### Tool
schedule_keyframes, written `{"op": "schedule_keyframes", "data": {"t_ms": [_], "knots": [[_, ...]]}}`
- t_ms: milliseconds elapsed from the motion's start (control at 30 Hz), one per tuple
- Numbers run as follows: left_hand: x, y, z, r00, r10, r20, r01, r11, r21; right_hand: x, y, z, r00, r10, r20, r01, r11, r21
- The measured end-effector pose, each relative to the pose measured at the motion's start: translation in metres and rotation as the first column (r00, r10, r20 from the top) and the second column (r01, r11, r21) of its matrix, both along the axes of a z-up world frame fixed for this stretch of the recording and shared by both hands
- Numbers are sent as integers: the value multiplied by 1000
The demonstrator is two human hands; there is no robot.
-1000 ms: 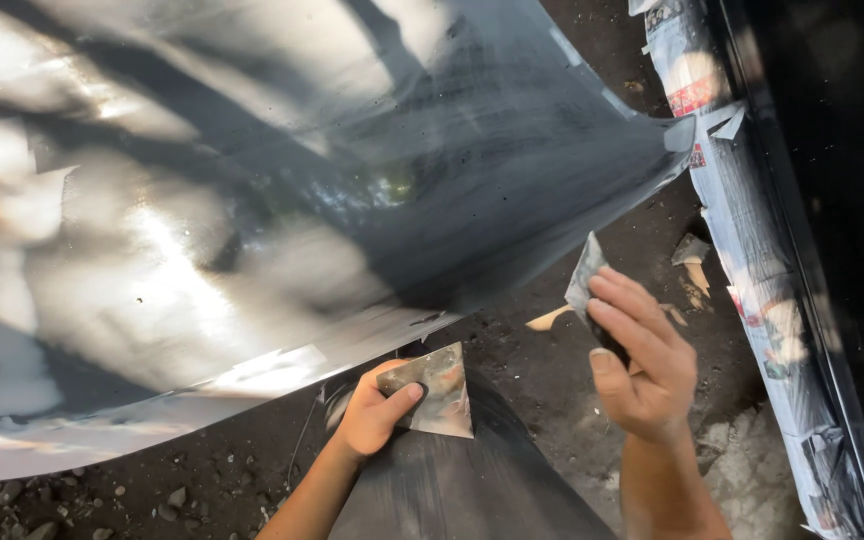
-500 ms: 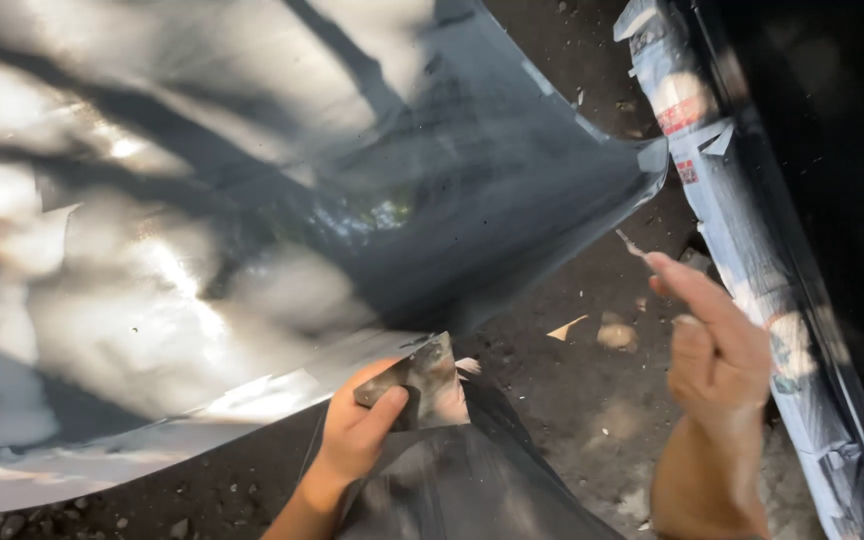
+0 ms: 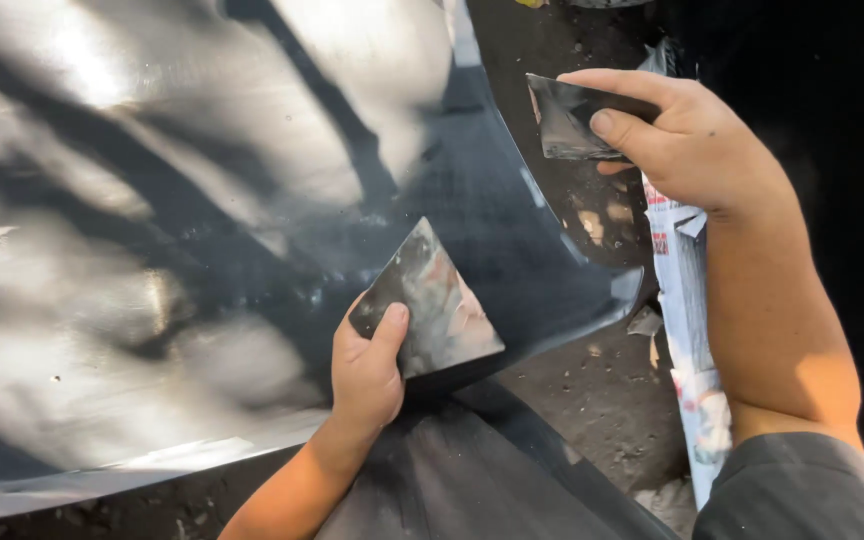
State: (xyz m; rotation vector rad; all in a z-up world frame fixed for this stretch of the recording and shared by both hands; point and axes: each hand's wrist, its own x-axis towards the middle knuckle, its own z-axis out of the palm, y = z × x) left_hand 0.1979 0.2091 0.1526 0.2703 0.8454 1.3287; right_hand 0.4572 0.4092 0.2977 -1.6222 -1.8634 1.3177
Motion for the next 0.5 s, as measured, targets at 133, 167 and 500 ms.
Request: {"op": "schedule_keyframes", "data": {"t_ms": [133,167,500], "knots": [[16,25,-5,994,98,40,-99,995,24,-26,25,-13,964,54,261,-61,998,17],[19,31,-5,989,137,61,-138,990,21,-25,28,-23,935,120,335,-179,972,151],[12,57,2,968,198,156,-197,980,-25,-51,31,-56,751,273,602,-621,604,501]]}}
